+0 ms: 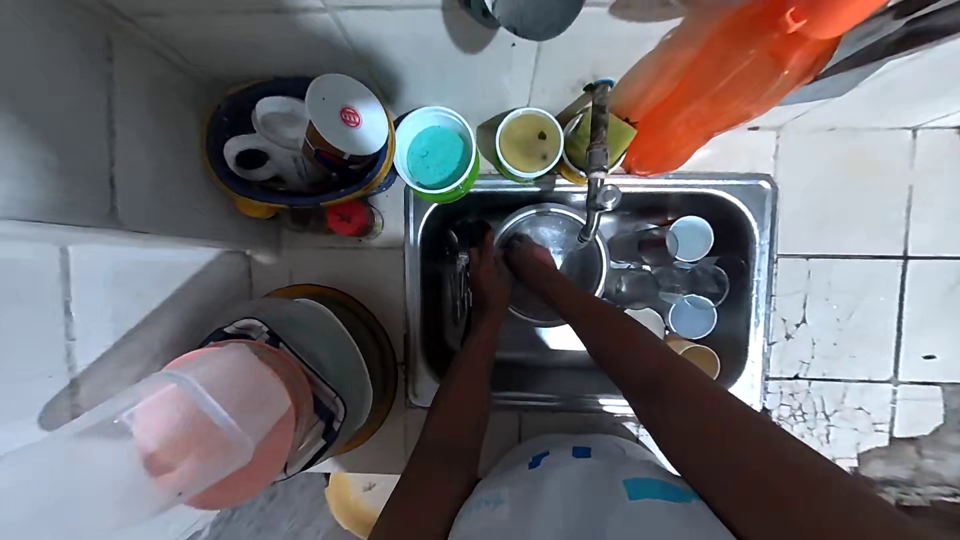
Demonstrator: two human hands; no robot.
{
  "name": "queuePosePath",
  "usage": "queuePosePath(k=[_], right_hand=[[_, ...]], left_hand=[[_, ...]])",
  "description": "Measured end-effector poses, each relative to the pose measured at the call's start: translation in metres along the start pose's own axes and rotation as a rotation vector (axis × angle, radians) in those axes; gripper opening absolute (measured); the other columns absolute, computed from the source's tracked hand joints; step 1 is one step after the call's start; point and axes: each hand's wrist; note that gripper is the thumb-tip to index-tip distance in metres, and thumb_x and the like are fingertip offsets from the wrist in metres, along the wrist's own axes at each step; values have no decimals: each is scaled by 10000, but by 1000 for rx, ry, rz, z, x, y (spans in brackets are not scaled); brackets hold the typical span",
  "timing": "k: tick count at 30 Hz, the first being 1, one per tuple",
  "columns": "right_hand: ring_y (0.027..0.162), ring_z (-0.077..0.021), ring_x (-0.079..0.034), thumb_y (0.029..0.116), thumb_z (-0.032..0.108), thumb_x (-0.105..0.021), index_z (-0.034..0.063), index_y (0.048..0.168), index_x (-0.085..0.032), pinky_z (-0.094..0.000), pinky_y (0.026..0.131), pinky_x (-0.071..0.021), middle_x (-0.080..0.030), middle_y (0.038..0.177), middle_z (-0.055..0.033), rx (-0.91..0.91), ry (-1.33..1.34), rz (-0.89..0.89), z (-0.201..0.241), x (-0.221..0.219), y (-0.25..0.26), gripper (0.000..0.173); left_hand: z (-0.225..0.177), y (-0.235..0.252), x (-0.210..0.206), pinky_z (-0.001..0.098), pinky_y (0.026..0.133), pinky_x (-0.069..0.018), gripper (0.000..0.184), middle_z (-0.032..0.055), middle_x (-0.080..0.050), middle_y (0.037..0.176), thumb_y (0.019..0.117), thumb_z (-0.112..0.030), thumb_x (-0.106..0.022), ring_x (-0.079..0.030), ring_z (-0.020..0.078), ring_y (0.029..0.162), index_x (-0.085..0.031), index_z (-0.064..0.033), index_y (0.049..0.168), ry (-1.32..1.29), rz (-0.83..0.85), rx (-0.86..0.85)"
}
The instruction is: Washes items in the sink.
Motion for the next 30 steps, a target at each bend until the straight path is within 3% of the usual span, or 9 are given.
queuePosePath(k=[6, 9, 13, 16, 18, 21, 25, 28, 30], right_hand=[[1353, -472, -510, 1053, 100, -469, 15, 1463, -513, -645, 1068, -434, -528, 1466, -268, -239, -76, 35, -24, 28, -21, 421], [1143, -523, -636, 1039, 146, -498, -23, 1303, -618, -688, 869, -518, -646, 1252, -315, -508, -37, 193, -13, 33, -44, 336], [1128, -434, -656, 982, 299, -604, 80, 1188, -707, -674, 889, -516, -697, 1188, -217, -414, 95, 319, -5, 2, -62, 318], [1111, -384, -677, 1007, 294, -608, 74, 1220, -708, -628, 953, -511, -722, 1148, -203, -218, 493, 199, 26, 0, -60, 322], [1094, -275, -670, 1095, 230, -482, 58, 1366, -619, -484, 954, -541, -692, 1227, -171, -250, 1047, 71, 55, 12, -66, 349], [876, -81, -612, 1116, 351, -328, 116, 1309, -589, -300, 762, -542, -649, 1047, -34, -166, 1554, -55, 77, 20, -78, 401], [1094, -157, -648, 1083, 142, -487, -44, 1311, -603, -338, 1002, -518, -682, 1203, -152, 37, 1047, -63, 49, -14, -86, 316], [1389, -315, -520, 1075, 305, -491, 166, 1398, -650, -606, 1177, -322, -586, 1484, -89, 234, 366, -120, -8, -32, -70, 386], [1372, -325, -543, 1068, 379, -451, 266, 1453, -592, -634, 1117, -404, -590, 1484, -55, 208, 156, -159, -39, -28, -50, 425]], left_hand=[[-2, -2, 0, 534, 930, -550, 449, 256, -619, 1275, 1046, -171, -556, -656, 390, 1092, -539, -114, 1491, -57, -65, -35], [-5, -1, 2, 523, 991, -517, 431, 247, -630, 1281, 1061, -208, -551, -641, 377, 1139, -552, -91, 1476, -139, -43, 5], [-7, -10, 4, 510, 1048, -491, 430, 239, -615, 1332, 1053, -209, -570, -612, 361, 1213, -560, -73, 1460, -234, -50, 29], [-16, -18, 26, 544, 1009, -505, 449, 212, -586, 1375, 1068, -302, -546, -606, 354, 1211, -542, -140, 1487, -225, -20, 52], [-32, -25, 51, 543, 1002, -505, 447, 212, -599, 1351, 1058, -309, -572, -614, 352, 1190, -561, -147, 1474, -207, -34, 15], [-52, -20, 76, 517, 935, -542, 406, 249, -643, 1249, 1037, -201, -598, -657, 362, 1084, -605, -79, 1424, -159, -86, -212], [-72, -1, 78, 538, 819, -575, 405, 219, -683, 1168, 1017, -113, -549, -699, 365, 978, -622, -120, 1416, 87, 20, -351], [-98, 5, 77, 540, 829, -583, 473, 193, -653, 1255, 1021, -83, -519, -703, 358, 1000, -557, -175, 1483, 253, 180, -321], [-113, 9, 77, 534, 881, -577, 499, 173, -633, 1323, 1017, -70, -526, -693, 351, 1059, -532, -180, 1504, 311, 254, -309]])
Point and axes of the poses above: each hand's wrist, its own y-axis towards the middle knuckle, its own x-axis out of the back of the hand, z = x × y
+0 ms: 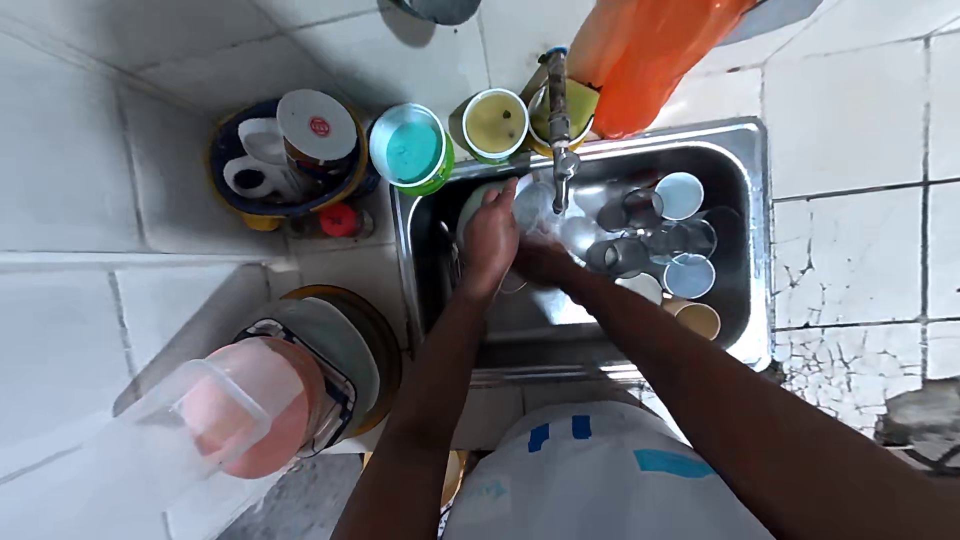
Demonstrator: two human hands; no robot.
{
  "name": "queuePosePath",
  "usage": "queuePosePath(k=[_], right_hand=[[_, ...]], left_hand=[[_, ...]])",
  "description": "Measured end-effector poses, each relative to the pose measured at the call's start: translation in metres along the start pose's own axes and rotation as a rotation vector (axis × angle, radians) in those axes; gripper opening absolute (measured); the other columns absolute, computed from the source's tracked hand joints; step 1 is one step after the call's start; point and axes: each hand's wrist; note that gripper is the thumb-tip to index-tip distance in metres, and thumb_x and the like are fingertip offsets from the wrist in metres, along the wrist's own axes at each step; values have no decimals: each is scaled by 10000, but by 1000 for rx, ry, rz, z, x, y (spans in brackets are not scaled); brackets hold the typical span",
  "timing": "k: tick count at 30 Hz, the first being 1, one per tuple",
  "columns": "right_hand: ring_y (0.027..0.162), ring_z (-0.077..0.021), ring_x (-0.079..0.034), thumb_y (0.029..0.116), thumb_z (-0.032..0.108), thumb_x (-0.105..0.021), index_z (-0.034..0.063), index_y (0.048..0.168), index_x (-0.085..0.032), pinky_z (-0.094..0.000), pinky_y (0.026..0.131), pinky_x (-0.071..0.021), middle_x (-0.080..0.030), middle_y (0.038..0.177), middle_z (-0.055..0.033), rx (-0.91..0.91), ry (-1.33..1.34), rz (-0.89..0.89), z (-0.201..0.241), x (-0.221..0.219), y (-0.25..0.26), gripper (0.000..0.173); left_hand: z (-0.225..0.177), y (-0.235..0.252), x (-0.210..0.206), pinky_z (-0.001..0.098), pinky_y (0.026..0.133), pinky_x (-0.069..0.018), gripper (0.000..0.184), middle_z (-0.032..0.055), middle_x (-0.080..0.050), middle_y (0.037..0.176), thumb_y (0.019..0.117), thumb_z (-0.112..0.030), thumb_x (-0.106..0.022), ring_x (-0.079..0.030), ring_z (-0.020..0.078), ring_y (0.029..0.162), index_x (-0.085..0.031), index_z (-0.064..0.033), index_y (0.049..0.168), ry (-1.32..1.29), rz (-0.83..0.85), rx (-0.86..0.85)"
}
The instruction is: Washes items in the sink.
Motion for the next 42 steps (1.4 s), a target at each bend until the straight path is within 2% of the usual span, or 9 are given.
queuePosePath(k=[5, 8, 15, 20, 24, 27, 32, 35, 42], right_hand=[[1440, -347, -461, 1007, 302, -567, 109, 1556, -436, -536, 1127, -444, -413, 1611, -152, -169, -98, -189, -10, 5, 25, 597], [1544, -393, -264, 995, 419, -546, 77, 1549, -448, -590, 1270, -157, -361, 1636, -197, -112, 11, -10, 23, -18, 17, 659], [993, -288, -658, 1070, 115, -528, -35, 1249, -618, -438, 899, -550, -672, 1112, -215, -312, 957, 22, 110, 9, 16, 249], [1111, -351, -676, 965, 208, -680, 9, 1171, -721, -556, 1002, -519, -715, 1161, -197, -85, 442, -67, 59, -15, 14, 289], [1437, -393, -450, 1021, 133, -528, 100, 1459, -557, -579, 1086, -469, -437, 1592, -156, -141, 6, 16, 2, 6, 31, 440], [1386, -389, -511, 999, 144, -549, 131, 1546, -448, -552, 1087, -472, -496, 1525, -206, -221, -53, -116, -19, 0, 40, 557], [1554, -359, -258, 1043, 421, -477, 95, 1556, -447, -559, 1269, -209, -331, 1663, -151, -134, 94, -70, 18, -36, 17, 608], [1249, -313, -616, 1058, 235, -557, 51, 1326, -657, -516, 1093, -469, -659, 1322, -166, -189, 549, -66, 80, -17, 8, 339], [1324, -380, -548, 1061, 111, -472, -58, 1368, -605, -480, 1129, -430, -578, 1418, -264, -215, 812, -481, 154, -6, -20, 375]], left_hand=[[3, 3, -2, 555, 890, -567, 504, 166, -647, 1331, 1004, -74, -547, -694, 355, 1078, -556, -211, 1488, 3, -19, -39], [18, -2, -9, 543, 931, -549, 440, 160, -683, 1269, 1018, -112, -566, -690, 335, 1096, -598, -186, 1451, -92, -92, -65], [35, -20, -9, 526, 912, -554, 420, 169, -696, 1209, 1033, -162, -581, -690, 326, 1062, -600, -205, 1450, -170, -171, -107], [12, -24, 0, 588, 843, -554, 455, 224, -656, 1224, 1052, -149, -561, -677, 410, 1019, -530, -173, 1505, -101, -73, -115], [6, 5, -8, 553, 936, -545, 439, 157, -686, 1274, 1031, -155, -573, -689, 343, 1106, -587, -224, 1465, -2, -49, -79], [5, 0, -4, 555, 928, -548, 456, 164, -676, 1291, 1027, -144, -588, -685, 349, 1111, -573, -225, 1476, -20, -50, -107], [22, -9, -13, 516, 954, -543, 418, 140, -707, 1229, 1029, -211, -607, -692, 297, 1092, -608, -228, 1446, -98, -139, -92], [42, -11, -15, 477, 996, -527, 399, 128, -707, 1249, 1019, -220, -632, -678, 266, 1136, -633, -191, 1418, -215, -249, -79], [55, -18, -18, 444, 1052, -495, 471, 127, -698, 1284, 994, -327, -680, -662, 234, 1186, -624, -140, 1422, -393, -317, 12]])
Point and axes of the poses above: each hand's wrist, its own y-axis towards the middle knuckle, its own x-axis out of the back of the hand, z = x × y
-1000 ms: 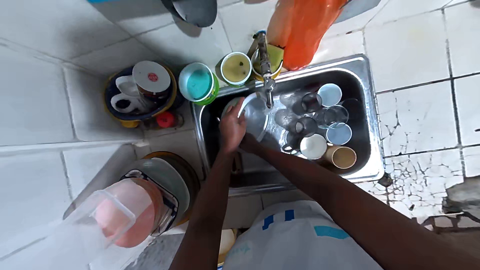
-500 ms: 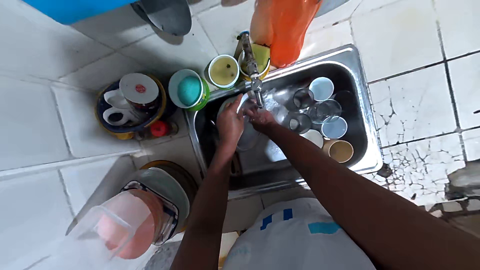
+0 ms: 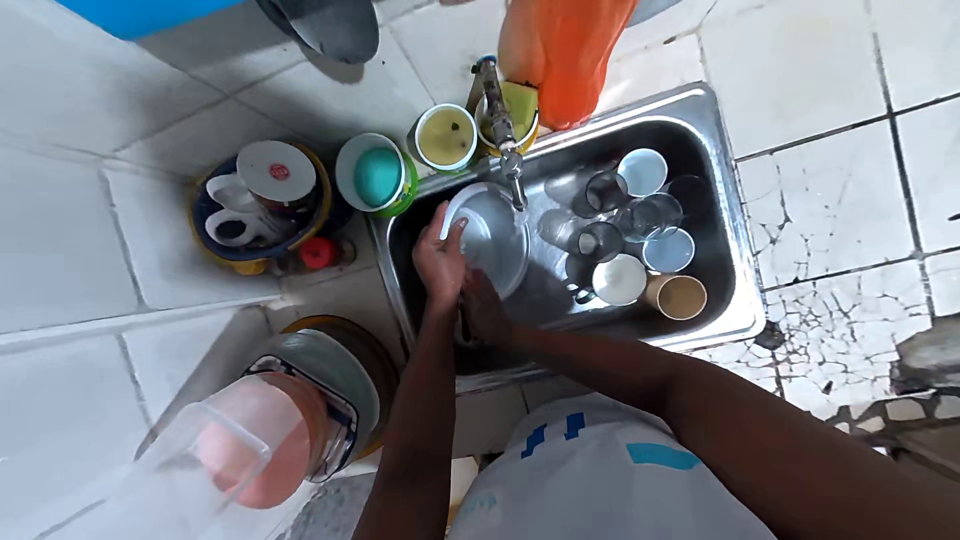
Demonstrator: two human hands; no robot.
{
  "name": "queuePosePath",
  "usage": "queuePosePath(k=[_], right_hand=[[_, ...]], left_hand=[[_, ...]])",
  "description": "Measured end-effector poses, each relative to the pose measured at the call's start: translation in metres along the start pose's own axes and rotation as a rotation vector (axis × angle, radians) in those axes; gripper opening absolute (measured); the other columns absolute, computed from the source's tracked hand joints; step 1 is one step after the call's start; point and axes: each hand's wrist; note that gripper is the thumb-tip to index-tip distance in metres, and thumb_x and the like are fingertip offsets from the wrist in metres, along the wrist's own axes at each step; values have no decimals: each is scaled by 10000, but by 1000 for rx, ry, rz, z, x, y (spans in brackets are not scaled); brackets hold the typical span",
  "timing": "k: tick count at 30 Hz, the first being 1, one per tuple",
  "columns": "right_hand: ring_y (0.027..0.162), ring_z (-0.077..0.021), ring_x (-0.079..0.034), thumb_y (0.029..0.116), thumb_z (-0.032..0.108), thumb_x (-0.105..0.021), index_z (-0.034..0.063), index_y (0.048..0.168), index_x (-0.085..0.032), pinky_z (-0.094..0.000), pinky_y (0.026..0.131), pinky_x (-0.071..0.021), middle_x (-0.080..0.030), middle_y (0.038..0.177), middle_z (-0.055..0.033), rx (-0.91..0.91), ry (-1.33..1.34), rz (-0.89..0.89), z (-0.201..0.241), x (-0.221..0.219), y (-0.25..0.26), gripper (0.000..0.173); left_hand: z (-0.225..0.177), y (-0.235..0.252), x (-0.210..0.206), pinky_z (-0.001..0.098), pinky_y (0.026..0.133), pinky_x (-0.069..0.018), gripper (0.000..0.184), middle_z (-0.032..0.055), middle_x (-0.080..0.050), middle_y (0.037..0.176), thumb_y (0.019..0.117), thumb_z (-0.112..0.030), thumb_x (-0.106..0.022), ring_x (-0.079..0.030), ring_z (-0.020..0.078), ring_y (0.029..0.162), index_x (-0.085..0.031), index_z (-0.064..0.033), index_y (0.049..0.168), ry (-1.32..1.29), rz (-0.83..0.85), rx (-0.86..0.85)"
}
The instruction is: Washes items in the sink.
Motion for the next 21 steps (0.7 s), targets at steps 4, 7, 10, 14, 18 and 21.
queuePosePath(k=[4, 7, 10, 14, 18, 21], right_hand=[[1354, -356, -528, 1029, 403, -578, 164, 1490, -542, -497, 1147, -423, -566, 1441, -202, 149, -403, 404, -56, 33, -14, 520], [1278, -364, -588, 1034, 255, -580, 187, 1366, -643, -550, 1131, -425, -637, 1346, -168, 419, -658, 495, -93, 56, 6, 345], [1326, -445, -519, 974, 89, -617, 121, 1297, -664, -706, 1180, -254, -610, 1346, -211, 379, -905, 596, -96, 77, 39, 327], [1291, -489, -529, 969, 57, -612, 114, 1279, -669, -683, 1171, -297, -624, 1286, -254, 371, -978, 591, -97, 80, 48, 320], [1149, -347, -647, 915, 134, -700, 125, 1304, -661, -529, 996, -533, -663, 1226, -175, 26, -602, 477, -50, 37, 15, 391], [1188, -352, -630, 930, 177, -713, 23, 1369, -573, -531, 999, -538, -614, 1313, -210, -151, -272, 352, -5, 14, -5, 485]], left_hand=[[22, 12, 7, 396, 1136, -448, 462, 81, -669, 1364, 1006, -327, -662, -617, 163, 1281, -623, -115, 1414, 36, 64, 47], [29, 14, 12, 407, 1117, -467, 463, 81, -683, 1337, 991, -350, -680, -630, 170, 1261, -641, -135, 1399, 57, 134, 6], [25, 17, 13, 408, 1116, -466, 474, 83, -689, 1329, 985, -349, -689, -636, 176, 1256, -637, -141, 1408, 68, 169, -58], [21, 3, 16, 415, 1008, -515, 725, 162, -659, 1295, 916, -392, -771, -646, 235, 1141, -492, -137, 1535, 7, 96, -6], [38, -60, -4, 485, 1024, -519, 755, 209, -549, 1413, 983, -260, -673, -595, 315, 1224, -295, -157, 1629, 51, -132, 149], [38, -65, -4, 475, 988, -521, 572, 268, -596, 1295, 1008, -169, -608, -615, 356, 1149, -445, -39, 1541, 157, -186, 80]])
Point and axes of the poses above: each hand's wrist, its own y-axis towards the middle knuckle, its own x-axis out of the back of the hand, z = x × y
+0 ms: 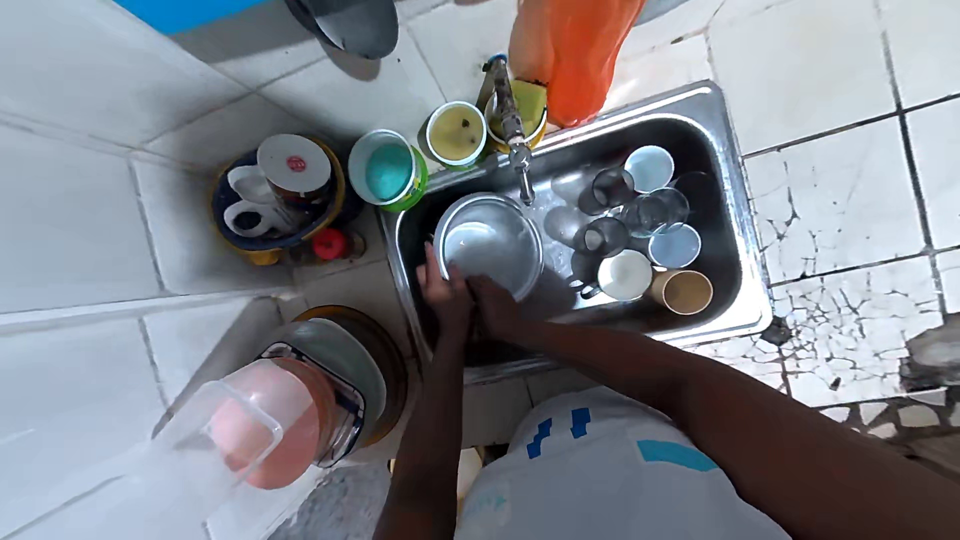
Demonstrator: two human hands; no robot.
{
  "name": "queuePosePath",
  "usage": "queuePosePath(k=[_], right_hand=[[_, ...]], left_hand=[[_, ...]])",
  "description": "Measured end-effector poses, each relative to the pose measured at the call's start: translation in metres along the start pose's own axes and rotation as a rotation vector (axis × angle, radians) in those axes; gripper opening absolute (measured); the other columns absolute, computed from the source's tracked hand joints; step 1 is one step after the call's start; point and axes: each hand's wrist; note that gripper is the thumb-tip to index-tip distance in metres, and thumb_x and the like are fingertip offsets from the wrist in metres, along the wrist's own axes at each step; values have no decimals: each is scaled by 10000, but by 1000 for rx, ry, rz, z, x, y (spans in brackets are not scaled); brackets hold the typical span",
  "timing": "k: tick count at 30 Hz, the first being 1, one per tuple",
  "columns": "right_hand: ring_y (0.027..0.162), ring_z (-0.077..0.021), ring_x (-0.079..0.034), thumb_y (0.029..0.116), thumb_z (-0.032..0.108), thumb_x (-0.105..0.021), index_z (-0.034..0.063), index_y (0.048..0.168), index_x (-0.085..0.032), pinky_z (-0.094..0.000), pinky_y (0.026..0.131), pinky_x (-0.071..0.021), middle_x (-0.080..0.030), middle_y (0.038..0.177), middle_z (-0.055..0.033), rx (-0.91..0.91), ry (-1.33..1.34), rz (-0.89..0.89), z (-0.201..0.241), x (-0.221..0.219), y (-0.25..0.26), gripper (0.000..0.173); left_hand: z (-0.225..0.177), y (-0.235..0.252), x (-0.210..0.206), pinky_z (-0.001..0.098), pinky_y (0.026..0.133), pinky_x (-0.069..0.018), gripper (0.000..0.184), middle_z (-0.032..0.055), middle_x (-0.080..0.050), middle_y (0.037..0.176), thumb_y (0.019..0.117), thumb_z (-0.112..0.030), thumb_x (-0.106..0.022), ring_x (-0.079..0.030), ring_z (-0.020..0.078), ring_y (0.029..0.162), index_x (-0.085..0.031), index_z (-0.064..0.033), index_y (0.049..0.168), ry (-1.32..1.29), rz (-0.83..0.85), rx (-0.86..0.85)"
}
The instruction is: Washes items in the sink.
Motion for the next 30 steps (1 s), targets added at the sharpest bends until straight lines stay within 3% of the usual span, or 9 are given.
queuePosePath(k=[4, 6, 11, 13, 18, 21, 24, 28, 30], right_hand=[[1270, -327, -574, 918, 424, -735, 66, 1458, -525, -482, 1073, -492, -577, 1383, -204, 139, 78, -45, -18, -14, -17, 681], [1346, -306, -536, 950, 494, -677, 171, 1488, -532, -488, 1131, -449, -555, 1457, -150, 205, -120, 38, -50, 2, -15, 644], [1427, -385, -456, 947, 652, -567, 172, 1371, -628, -613, 1232, -261, -558, 1466, -167, 408, -690, 40, -115, 58, 24, 643], [1511, -384, -343, 985, 592, -554, 123, 1389, -615, -619, 1268, -142, -510, 1531, -167, 341, -785, 45, -110, 76, 51, 622], [1598, -329, -108, 970, 110, -584, -47, 1551, -373, -428, 1302, -80, -154, 1713, -186, 132, -987, -23, -87, 58, 91, 637], [1580, -441, -73, 1021, 281, -532, -46, 1523, -425, -548, 1295, -44, -176, 1674, -294, -39, -660, 13, -72, 23, 69, 609], [1326, -497, -506, 994, 331, -627, 7, 1335, -629, -709, 1076, -378, -567, 1398, -296, -150, -438, 196, -30, 11, 55, 470], [1124, -315, -654, 1026, 58, -559, -90, 1250, -617, -469, 1005, -516, -667, 1199, -244, -239, 363, 74, 13, 32, 66, 275], [834, -164, -632, 1083, 209, -453, 29, 1074, -628, -350, 740, -540, -647, 935, -92, -458, 981, -224, 26, 33, 83, 251]], left_hand=[[-27, 39, 9, 484, 869, -572, 429, 230, -649, 1184, 1017, -127, -551, -671, 338, 1017, -602, -123, 1443, 167, 164, -176], [-38, 54, 8, 482, 833, -581, 432, 209, -642, 1191, 1034, -126, -528, -677, 320, 986, -592, -176, 1458, 231, 260, -183], [-58, 82, 3, 519, 893, -560, 507, 211, -648, 1226, 989, -57, -543, -676, 351, 1044, -584, -214, 1470, 262, 436, -241], [-62, 95, 3, 520, 926, -548, 536, 209, -641, 1226, 973, -34, -546, -665, 351, 1075, -579, -222, 1473, 279, 499, -271], [-57, 89, 5, 510, 893, -555, 472, 211, -651, 1171, 1005, -76, -563, -672, 349, 1017, -594, -200, 1459, 268, 486, -299], [-51, 76, 5, 503, 843, -571, 443, 197, -659, 1169, 1014, -110, -559, -684, 330, 973, -608, -197, 1445, 230, 391, -253], [-50, 64, 3, 501, 877, -562, 411, 174, -683, 1190, 1023, -149, -569, -684, 317, 1019, -629, -203, 1426, 157, 340, -204], [-49, 52, 2, 528, 962, -527, 416, 160, -704, 1238, 1024, -172, -582, -676, 329, 1116, -619, -192, 1438, 106, 299, -159], [-43, 49, 1, 534, 1005, -510, 418, 146, -709, 1250, 1026, -211, -588, -670, 320, 1148, -611, -167, 1442, 71, 260, -132]])
Point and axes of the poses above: each hand's wrist, its own y-axis towards the middle knuckle, its own x-axis out of the back of the hand, z = x × y
